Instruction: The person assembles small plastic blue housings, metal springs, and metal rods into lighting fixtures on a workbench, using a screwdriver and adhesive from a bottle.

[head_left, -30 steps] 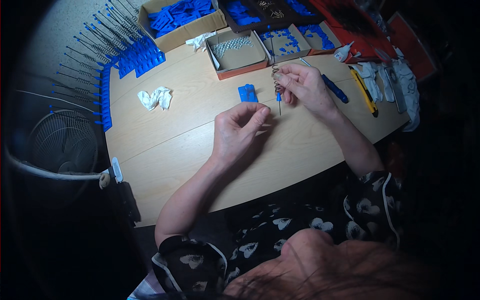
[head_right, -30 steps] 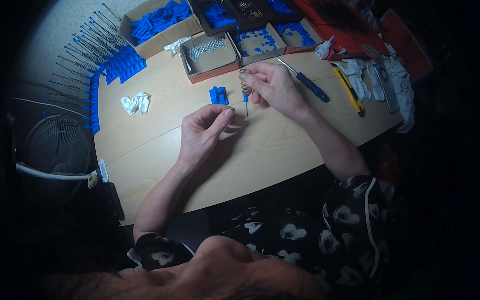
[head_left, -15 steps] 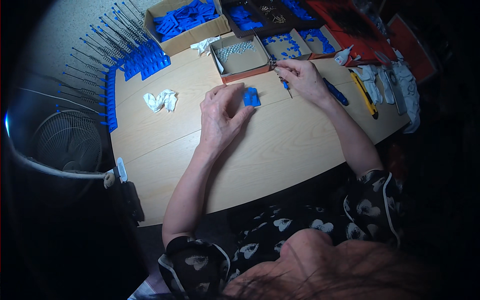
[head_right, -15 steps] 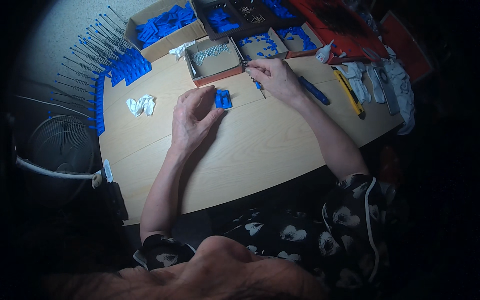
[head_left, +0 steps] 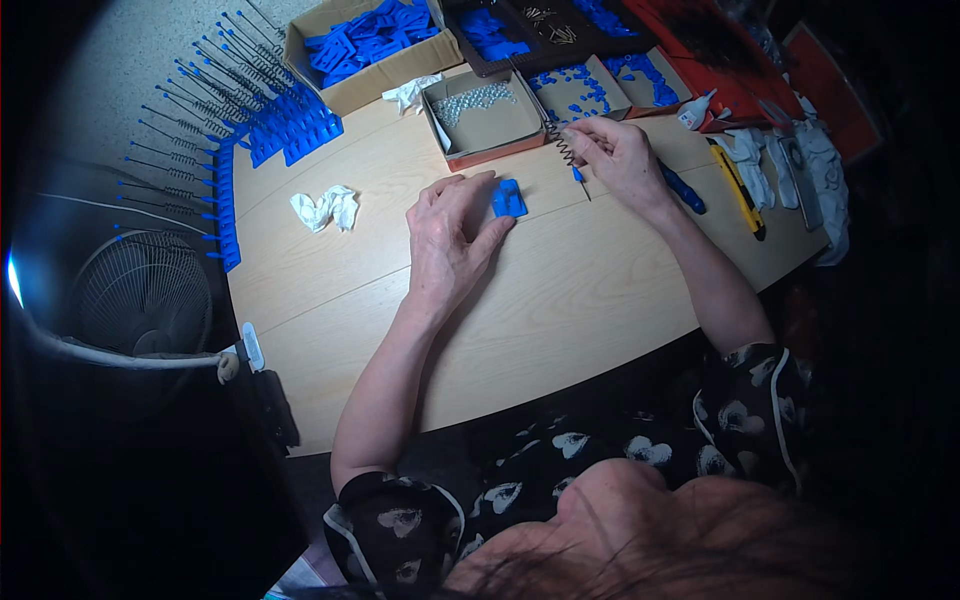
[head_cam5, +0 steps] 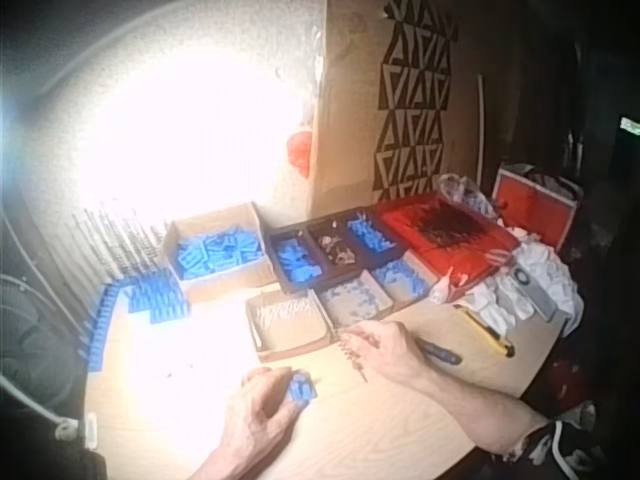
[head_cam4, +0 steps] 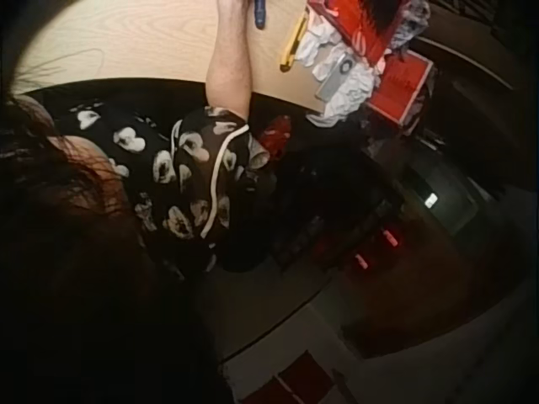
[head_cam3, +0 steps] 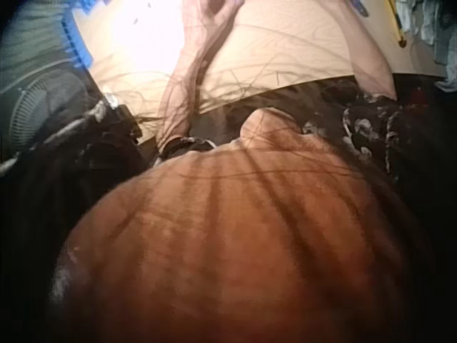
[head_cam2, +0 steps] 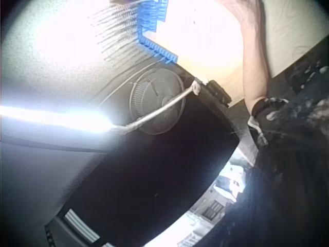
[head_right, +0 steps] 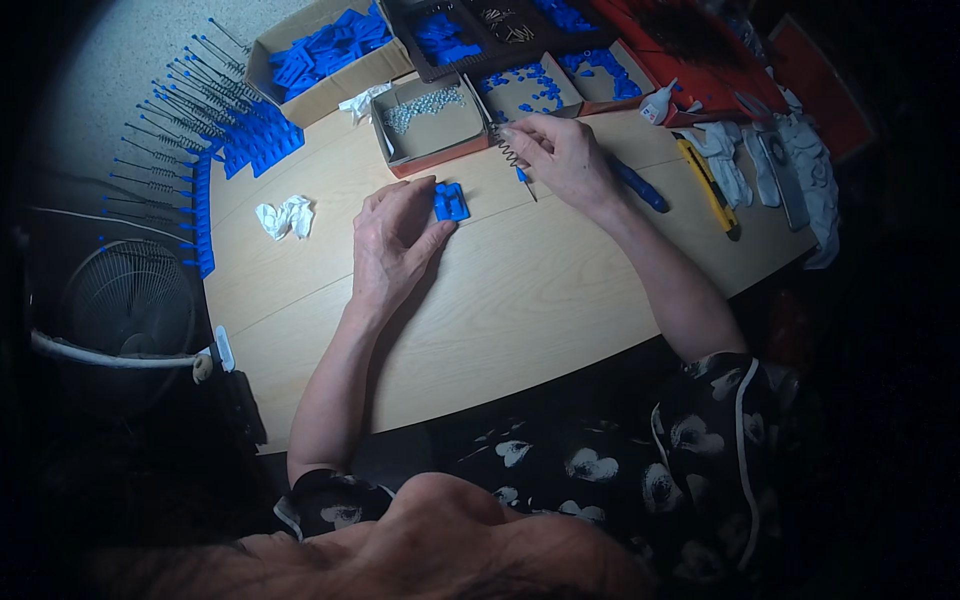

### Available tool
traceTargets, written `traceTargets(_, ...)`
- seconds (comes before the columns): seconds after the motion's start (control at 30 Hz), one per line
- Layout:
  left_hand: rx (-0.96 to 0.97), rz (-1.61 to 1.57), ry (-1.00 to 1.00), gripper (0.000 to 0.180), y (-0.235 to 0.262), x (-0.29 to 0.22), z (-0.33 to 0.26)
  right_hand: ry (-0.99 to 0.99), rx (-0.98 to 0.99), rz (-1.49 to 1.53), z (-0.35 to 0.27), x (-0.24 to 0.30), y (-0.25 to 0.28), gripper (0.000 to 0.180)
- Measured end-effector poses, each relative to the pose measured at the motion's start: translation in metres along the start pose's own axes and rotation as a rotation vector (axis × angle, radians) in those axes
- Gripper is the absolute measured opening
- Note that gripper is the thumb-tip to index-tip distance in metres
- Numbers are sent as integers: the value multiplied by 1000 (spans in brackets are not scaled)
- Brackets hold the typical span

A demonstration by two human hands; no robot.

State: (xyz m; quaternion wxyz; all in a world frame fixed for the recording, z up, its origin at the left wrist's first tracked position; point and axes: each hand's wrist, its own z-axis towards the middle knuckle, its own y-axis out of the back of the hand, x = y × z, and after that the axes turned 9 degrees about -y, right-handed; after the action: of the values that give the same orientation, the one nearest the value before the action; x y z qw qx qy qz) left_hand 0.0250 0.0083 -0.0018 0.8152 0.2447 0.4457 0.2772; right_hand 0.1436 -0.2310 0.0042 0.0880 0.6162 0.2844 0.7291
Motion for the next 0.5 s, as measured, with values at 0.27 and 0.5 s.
traceTargets(0.27, -25, -4, -68, 50, -8, 1, 6, 75, -161, 142, -8, -8, 7, 13)
traceTargets(0.5, -10, -24, -16, 50, 1, -7, 1, 144, -175, 9, -20, 13, -6, 12)
